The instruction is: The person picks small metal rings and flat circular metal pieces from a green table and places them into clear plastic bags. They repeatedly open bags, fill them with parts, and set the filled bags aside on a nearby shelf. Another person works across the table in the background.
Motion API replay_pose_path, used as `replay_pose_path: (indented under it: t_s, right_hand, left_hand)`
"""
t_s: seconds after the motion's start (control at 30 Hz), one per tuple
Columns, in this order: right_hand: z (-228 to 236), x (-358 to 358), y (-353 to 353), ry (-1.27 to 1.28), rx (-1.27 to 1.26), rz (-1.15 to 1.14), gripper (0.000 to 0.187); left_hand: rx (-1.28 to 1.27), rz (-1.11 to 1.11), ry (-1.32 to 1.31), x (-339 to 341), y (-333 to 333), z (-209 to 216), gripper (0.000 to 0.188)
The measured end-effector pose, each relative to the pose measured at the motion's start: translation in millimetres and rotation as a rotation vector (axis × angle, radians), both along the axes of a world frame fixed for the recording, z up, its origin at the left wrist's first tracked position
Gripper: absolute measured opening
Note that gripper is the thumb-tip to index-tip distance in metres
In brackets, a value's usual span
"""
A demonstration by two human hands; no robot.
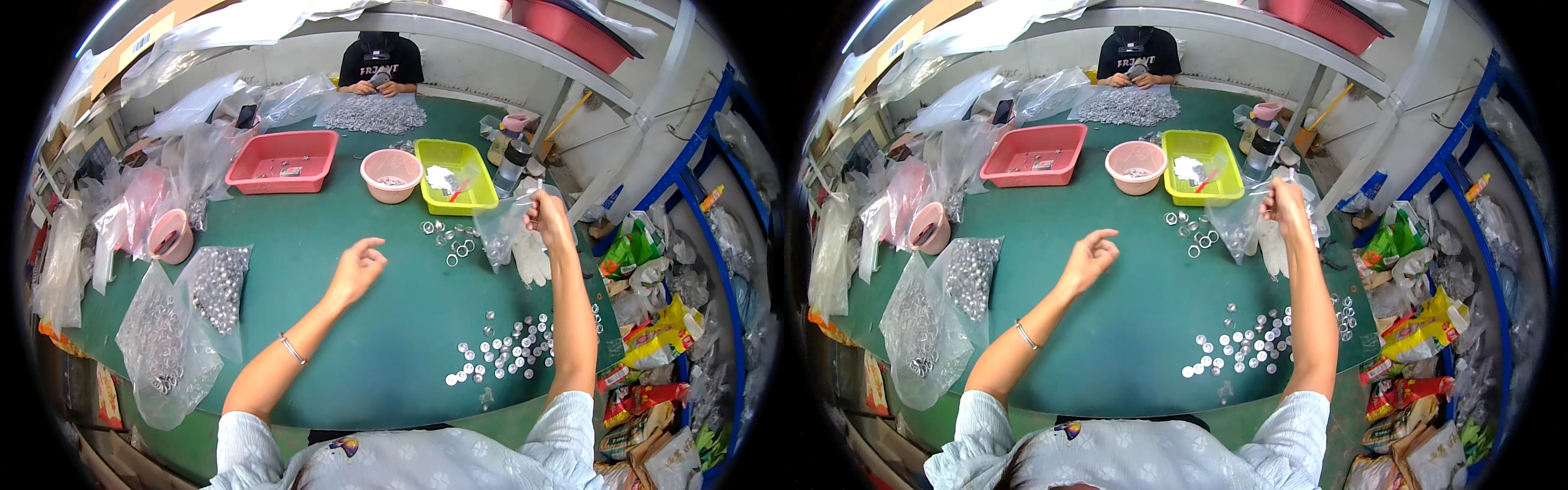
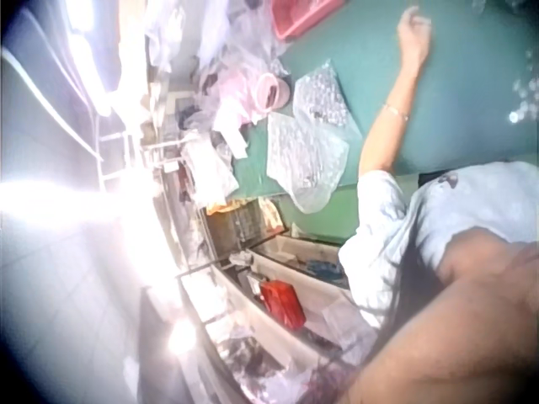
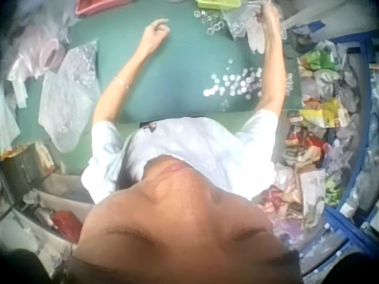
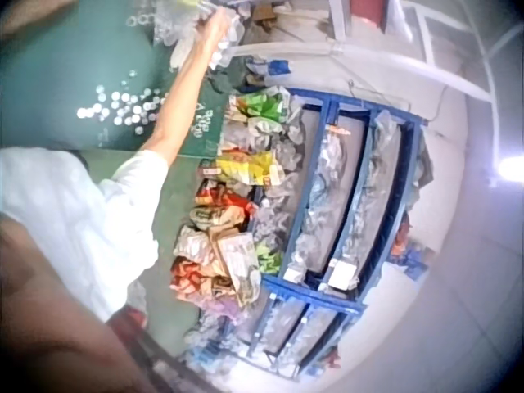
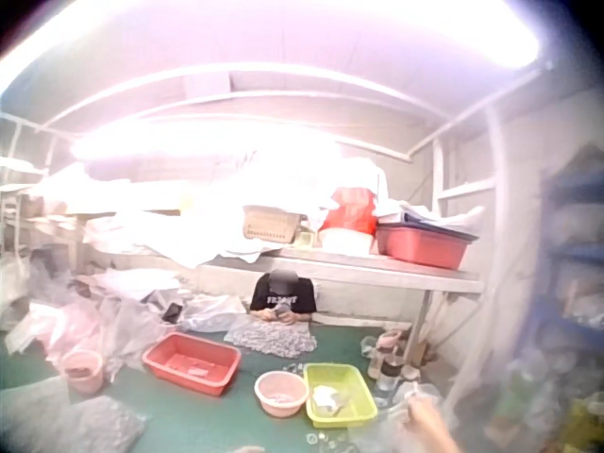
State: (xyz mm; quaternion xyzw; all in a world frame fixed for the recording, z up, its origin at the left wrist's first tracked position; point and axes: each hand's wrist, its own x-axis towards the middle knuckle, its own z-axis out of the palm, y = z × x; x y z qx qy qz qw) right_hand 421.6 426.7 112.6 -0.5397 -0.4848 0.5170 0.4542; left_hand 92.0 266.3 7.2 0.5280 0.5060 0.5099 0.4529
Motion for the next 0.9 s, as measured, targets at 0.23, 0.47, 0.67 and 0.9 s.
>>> replay_pose_path:
  t_s: [0.23, 0.47, 0.67, 0.9]
  right_hand:
    - [17, -61, -51, 0.468, -0.097, 0.336, 0.025]
    - [1, -98, -66, 0.422, 0.044, 0.52, 0.02]
    - [-56, -97, -44, -0.011, 0.322, 0.414, 0.065]
    - [-87, -131, -56, 0.108, 0.028, 0.656, 0.034]
  left_hand:
    - [0.128, 0.037, 0.191, 86, 25, -17, 0.099]
    - [0.049, 0.009, -0.236, 52, 49, -21, 0.031]
    - [0.002, -0.064, -0.481, 16, 44, -14, 0.036]
    - [0.085, -0.093, -0.542, 5, 56, -15, 0.028]
